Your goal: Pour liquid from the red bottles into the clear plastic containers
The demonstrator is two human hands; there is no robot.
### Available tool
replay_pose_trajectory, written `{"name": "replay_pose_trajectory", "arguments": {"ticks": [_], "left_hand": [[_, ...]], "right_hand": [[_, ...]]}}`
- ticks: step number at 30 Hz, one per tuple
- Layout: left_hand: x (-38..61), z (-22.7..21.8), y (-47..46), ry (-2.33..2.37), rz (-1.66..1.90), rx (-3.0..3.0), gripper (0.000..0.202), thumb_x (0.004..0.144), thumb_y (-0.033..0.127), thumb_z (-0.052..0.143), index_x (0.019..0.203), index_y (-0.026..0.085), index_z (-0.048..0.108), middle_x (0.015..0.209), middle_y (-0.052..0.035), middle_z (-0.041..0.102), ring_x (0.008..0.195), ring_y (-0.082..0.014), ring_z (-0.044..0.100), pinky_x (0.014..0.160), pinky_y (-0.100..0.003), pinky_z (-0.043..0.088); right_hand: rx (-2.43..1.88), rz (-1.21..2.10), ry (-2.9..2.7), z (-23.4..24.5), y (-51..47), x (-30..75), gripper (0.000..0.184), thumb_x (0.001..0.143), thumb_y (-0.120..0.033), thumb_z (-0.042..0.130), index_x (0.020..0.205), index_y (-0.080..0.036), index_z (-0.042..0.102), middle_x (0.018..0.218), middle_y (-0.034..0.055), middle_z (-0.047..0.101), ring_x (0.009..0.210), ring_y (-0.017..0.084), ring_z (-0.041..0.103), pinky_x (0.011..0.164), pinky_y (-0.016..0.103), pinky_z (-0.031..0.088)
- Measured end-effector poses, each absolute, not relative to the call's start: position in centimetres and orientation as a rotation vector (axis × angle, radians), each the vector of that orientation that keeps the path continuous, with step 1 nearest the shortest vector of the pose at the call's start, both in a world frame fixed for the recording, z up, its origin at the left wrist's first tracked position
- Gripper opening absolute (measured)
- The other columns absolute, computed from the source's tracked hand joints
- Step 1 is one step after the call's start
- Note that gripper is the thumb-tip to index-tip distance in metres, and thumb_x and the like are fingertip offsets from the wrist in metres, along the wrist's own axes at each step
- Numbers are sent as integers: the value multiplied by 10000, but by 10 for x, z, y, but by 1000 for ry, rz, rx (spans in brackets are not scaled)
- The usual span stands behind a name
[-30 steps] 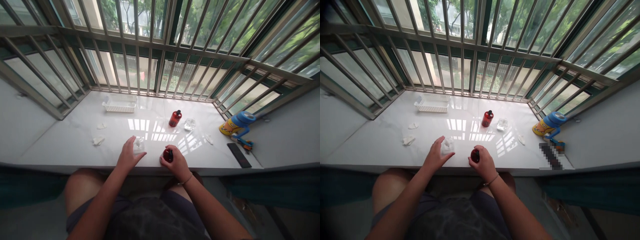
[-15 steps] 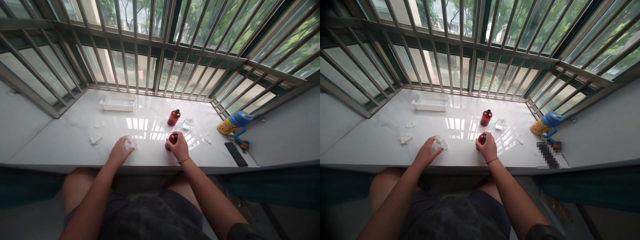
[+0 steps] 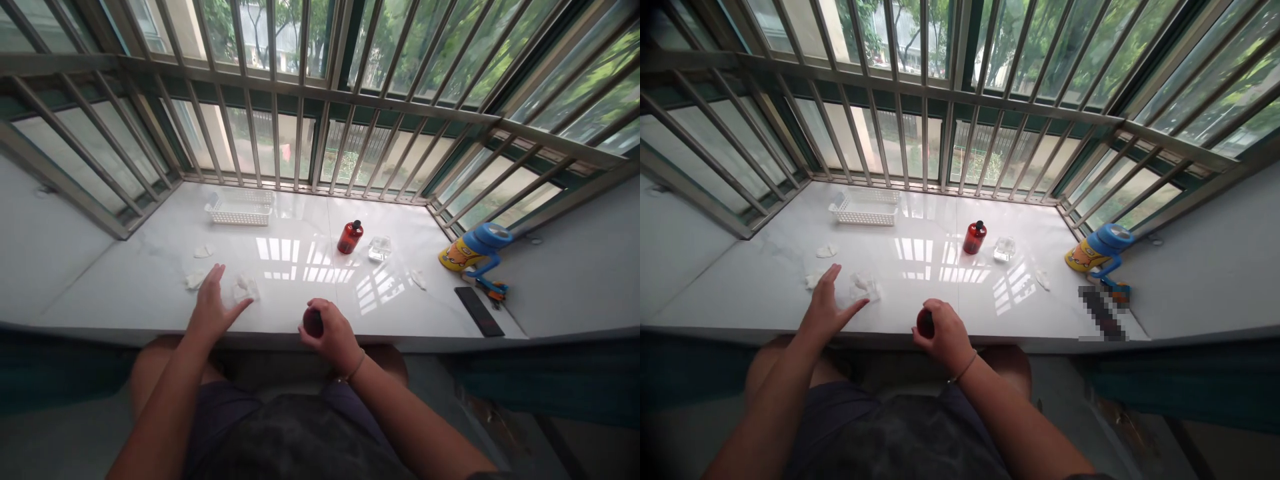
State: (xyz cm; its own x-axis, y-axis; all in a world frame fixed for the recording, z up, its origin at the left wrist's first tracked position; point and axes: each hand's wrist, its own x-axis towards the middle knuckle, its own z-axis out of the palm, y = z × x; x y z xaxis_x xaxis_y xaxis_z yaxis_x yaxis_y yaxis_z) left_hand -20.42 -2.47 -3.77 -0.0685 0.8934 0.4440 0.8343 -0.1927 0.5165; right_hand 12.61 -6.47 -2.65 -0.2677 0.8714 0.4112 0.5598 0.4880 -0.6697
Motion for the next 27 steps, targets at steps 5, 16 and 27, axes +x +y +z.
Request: {"name": "replay_pose_trajectory", "arguments": {"ticks": [5, 16, 27], "left_hand": [[-151, -5, -54, 1752, 1371, 2117, 644, 967, 534, 726, 1479, 224, 489, 1521, -168, 598, 1473, -353, 554, 1272, -565, 442], [-26, 18, -22, 986, 971, 2044, 678, 1033, 395, 640, 1645, 204, 419, 1682, -198, 475, 1568, -359, 462, 1296, -598, 414], [-1, -11, -24, 1142, 1119, 1857, 379, 1035, 210, 538, 1395, 234, 651, 1599, -110, 606, 1528, -275, 536, 1301, -499, 423]], "right_hand": [[-1333, 500, -1867, -30, -65, 157, 508, 855, -333, 797, 1293, -311, 541, 1304, 90, 715, 1176, 310, 713, 1029, 526, 610], [-1386, 683, -1543, -48, -27, 137, 597, 807, -421, 819, 1308, -242, 549, 1217, 102, 758, 1046, 307, 761, 915, 485, 636], [-1357, 672, -1503, -58, -20, 134, 511, 854, -377, 749, 1307, -244, 553, 1275, 123, 752, 1112, 308, 760, 960, 481, 625]]}}
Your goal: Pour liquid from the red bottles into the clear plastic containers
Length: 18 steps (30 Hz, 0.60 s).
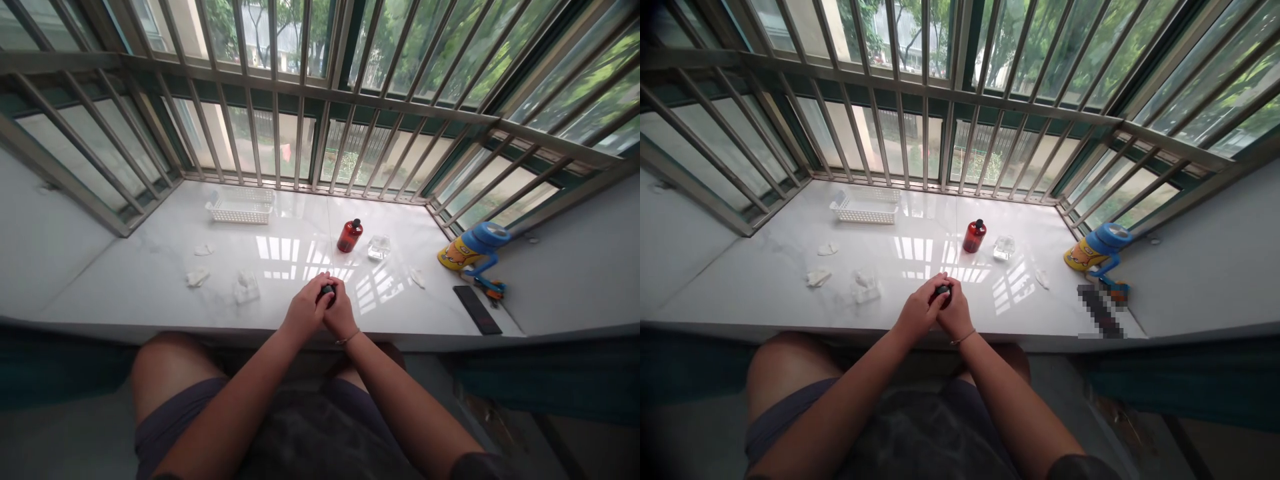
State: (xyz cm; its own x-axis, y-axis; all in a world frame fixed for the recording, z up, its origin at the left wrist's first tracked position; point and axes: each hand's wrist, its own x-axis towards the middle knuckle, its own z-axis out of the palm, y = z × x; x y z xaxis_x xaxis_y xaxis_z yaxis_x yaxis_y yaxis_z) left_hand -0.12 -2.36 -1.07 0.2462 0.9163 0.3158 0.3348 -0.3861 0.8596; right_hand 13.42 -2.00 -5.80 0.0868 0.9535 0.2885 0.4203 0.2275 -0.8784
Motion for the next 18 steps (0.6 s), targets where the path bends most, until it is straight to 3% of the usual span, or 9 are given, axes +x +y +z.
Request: {"name": "replay_pose_trajectory", "arguments": {"ticks": [9, 12, 15, 18], "left_hand": [[-7, 5, -15, 1272, 959, 1856, 265, 964, 236, 713, 1222, 286, 680, 1473, -79, 718, 1319, -324, 716, 1113, -460, 572], [-3, 2, -15, 1376, 988, 1763, 263, 909, 312, 814, 1124, 262, 670, 1305, -96, 799, 1193, -332, 773, 1029, -461, 602], [-2, 0, -17, 1493, 1010, 1617, 413, 789, 410, 929, 1035, 243, 642, 1109, -85, 833, 1076, -335, 801, 931, -444, 628], [-7, -1, -18, 1395, 1024, 1597, 685, 728, 385, 971, 1299, 276, 607, 1271, -84, 808, 1233, -338, 753, 1008, -448, 611]], "right_hand": [[-1315, 665, -1502, -64, -18, 136, 660, 736, -380, 833, 1311, -253, 535, 1282, 117, 744, 1113, 316, 758, 953, 484, 626], [-1311, 670, -1505, -65, -18, 136, 691, 705, -386, 860, 1302, -260, 536, 1278, 110, 745, 1096, 314, 763, 934, 480, 630], [-1321, 665, -1500, -65, -19, 136, 662, 713, -400, 863, 1273, -261, 536, 1217, 98, 756, 1016, 305, 772, 867, 470, 637], [-1320, 656, -1494, -64, -19, 136, 569, 787, -422, 816, 1258, -261, 539, 1158, 86, 762, 971, 288, 770, 846, 462, 636]]}}
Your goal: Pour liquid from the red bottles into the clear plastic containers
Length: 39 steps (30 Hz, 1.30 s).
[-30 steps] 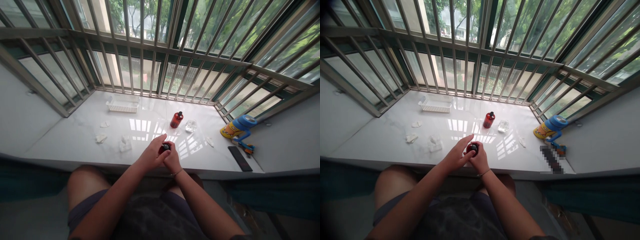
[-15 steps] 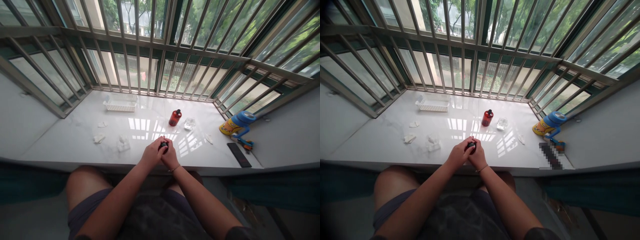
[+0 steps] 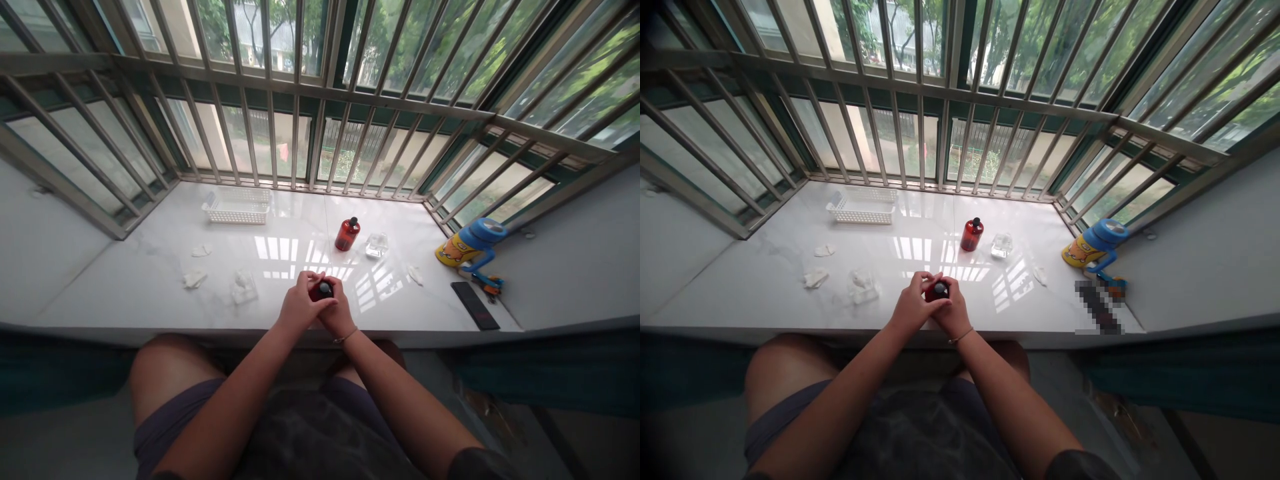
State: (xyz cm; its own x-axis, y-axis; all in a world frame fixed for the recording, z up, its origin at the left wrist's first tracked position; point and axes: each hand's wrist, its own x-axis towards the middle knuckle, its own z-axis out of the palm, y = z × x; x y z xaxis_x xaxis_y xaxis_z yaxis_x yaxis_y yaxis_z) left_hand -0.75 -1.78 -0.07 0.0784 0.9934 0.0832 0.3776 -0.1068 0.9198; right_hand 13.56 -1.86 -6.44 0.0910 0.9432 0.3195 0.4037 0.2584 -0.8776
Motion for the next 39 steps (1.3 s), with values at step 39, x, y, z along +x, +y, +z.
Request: {"name": "replay_pose_trajectory", "arguments": {"ticks": [39], "left_hand": [[-15, 10, -21, 1202, 981, 1645, 455, 900, 258, 792, 1345, 320, 727, 1509, -28, 695, 1416, -286, 650, 1219, -446, 506]], "right_hand": [[-1283, 666, -1485, -68, -17, 135, 666, 721, -415, 877, 1278, -268, 542, 1193, 79, 740, 1000, 280, 755, 884, 467, 633]]}}
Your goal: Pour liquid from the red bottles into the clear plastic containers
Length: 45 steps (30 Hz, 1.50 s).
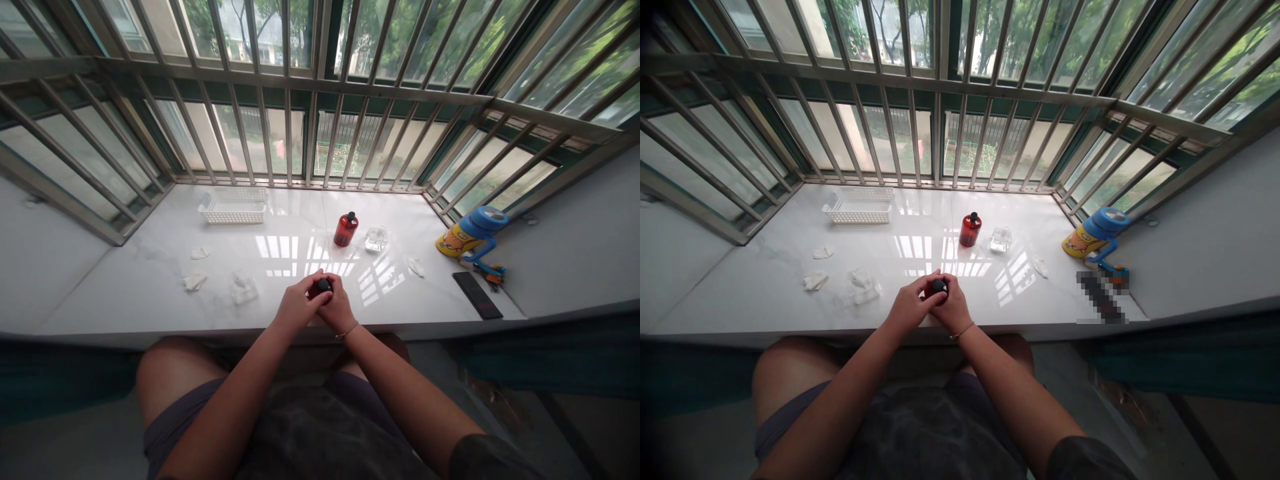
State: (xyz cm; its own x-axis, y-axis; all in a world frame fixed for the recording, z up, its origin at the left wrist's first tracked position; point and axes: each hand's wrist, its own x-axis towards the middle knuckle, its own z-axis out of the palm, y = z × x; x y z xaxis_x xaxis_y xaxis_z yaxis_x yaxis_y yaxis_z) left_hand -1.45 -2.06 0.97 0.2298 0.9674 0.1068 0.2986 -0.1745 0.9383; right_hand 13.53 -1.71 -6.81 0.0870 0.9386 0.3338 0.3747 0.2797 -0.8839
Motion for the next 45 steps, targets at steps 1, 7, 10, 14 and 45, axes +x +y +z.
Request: {"name": "replay_pose_trajectory", "arguments": {"ticks": [1, 7, 10, 14, 45], "left_hand": [[-15, 11, -19, 1199, 972, 1649, 419, 911, 262, 776, 1326, 315, 743, 1492, -30, 707, 1410, -288, 655, 1219, -449, 505], [-17, 27, -11, 1201, 1090, 1622, 285, 892, 322, 814, 1172, 270, 802, 1319, -61, 802, 1259, -300, 743, 1153, -463, 558], [-23, 46, -15, 1166, 1252, 1439, 330, 872, 408, 854, 1147, 232, 805, 1266, -92, 813, 1176, -288, 766, 1077, -445, 606], [-41, 69, -30, 1052, 1413, 1137, 422, 830, 526, 891, 1061, 185, 802, 1090, -108, 835, 1010, -255, 785, 938, -391, 641], [-29, -18, -124, 1049, 955, 614, 478, 848, 630, 835, 988, 176, 790, 1001, -88, 806, 931, -241, 741, 856, -320, 601]], "right_hand": [[-1280, 664, -1485, -68, -17, 136, 693, 700, -410, 888, 1283, -269, 540, 1207, 80, 737, 1022, 285, 752, 903, 474, 631], [-1255, 661, -1495, -67, -15, 136, 755, 668, -423, 914, 1299, -277, 526, 1230, 73, 723, 1066, 285, 747, 953, 479, 633], [-1248, 653, -1504, -66, -16, 135, 696, 718, -435, 894, 1294, -278, 536, 1226, 71, 708, 1058, 268, 741, 964, 463, 633], [-1241, 646, -1510, -64, -12, 133, 682, 737, -452, 899, 1295, -278, 546, 1271, 81, 690, 1118, 272, 720, 1028, 472, 613], [-1041, 405, -2134, -29, -109, 144, 307, 1032, -324, 668, 1336, -292, 639, 1044, 77, 754, 923, 278, 717, 802, 436, 631]]}}
